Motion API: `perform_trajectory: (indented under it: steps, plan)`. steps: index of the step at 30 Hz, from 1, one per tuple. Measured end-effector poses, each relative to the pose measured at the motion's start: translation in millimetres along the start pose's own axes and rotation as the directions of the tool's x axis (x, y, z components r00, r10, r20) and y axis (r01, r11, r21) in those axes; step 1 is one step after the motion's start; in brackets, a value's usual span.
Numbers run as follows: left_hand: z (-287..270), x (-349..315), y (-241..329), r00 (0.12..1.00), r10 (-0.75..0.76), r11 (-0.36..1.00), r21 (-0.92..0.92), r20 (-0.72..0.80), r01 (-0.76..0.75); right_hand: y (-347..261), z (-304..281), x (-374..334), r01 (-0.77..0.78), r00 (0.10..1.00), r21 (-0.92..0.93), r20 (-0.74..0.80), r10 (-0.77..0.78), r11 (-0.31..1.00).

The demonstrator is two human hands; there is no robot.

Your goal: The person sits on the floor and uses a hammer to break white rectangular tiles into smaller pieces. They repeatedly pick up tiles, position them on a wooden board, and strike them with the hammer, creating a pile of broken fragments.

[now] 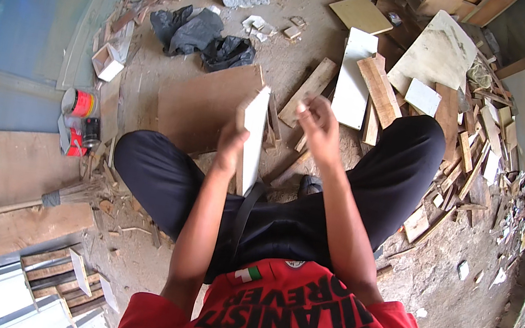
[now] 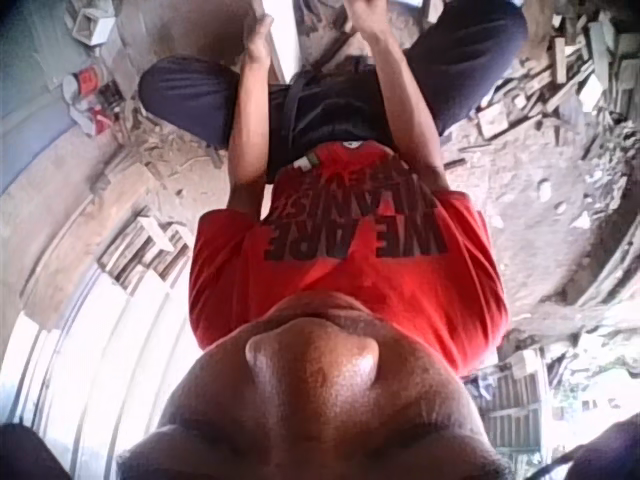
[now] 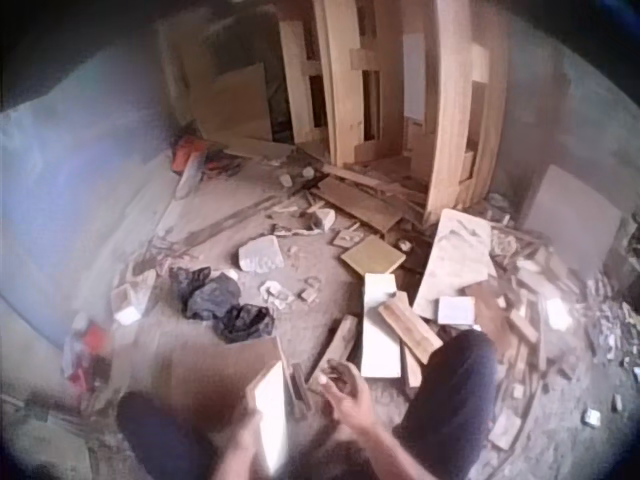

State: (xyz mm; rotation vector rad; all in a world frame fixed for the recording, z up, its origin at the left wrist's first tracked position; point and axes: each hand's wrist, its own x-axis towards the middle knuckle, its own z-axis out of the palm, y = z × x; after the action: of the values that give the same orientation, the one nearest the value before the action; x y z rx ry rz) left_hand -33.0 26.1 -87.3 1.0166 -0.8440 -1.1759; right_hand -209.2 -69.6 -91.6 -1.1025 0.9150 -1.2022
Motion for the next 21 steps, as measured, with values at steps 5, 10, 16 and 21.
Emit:
perform_trajectory:
  steps: [5,10,16,21]
  plan:
    - [-12,9,7,0.993,-0.029,0.886,-0.463,-0.111,-0.026,109,-31,58,-0.657,0.741,-0.199,-0.349,0.574,0.728]
    - [-16,4,5,0.988,0.012,0.862,-0.499,-0.154,-0.089,222,-53,21,-0.593,0.703,-0.78,-0.38,0.601,0.202]
    - [-2,1,0,0.989,0.071,0.916,-0.383,-0.127,-0.115,288,-84,29,-0.566,0.649,-0.821,-0.383,0.657,0.08]
    - [-34,-10,2,0.982,0.092,0.894,-0.42,-0.163,-0.153,279,-38,12,-0.832,0.517,-0.441,-0.399,0.758,0.336]
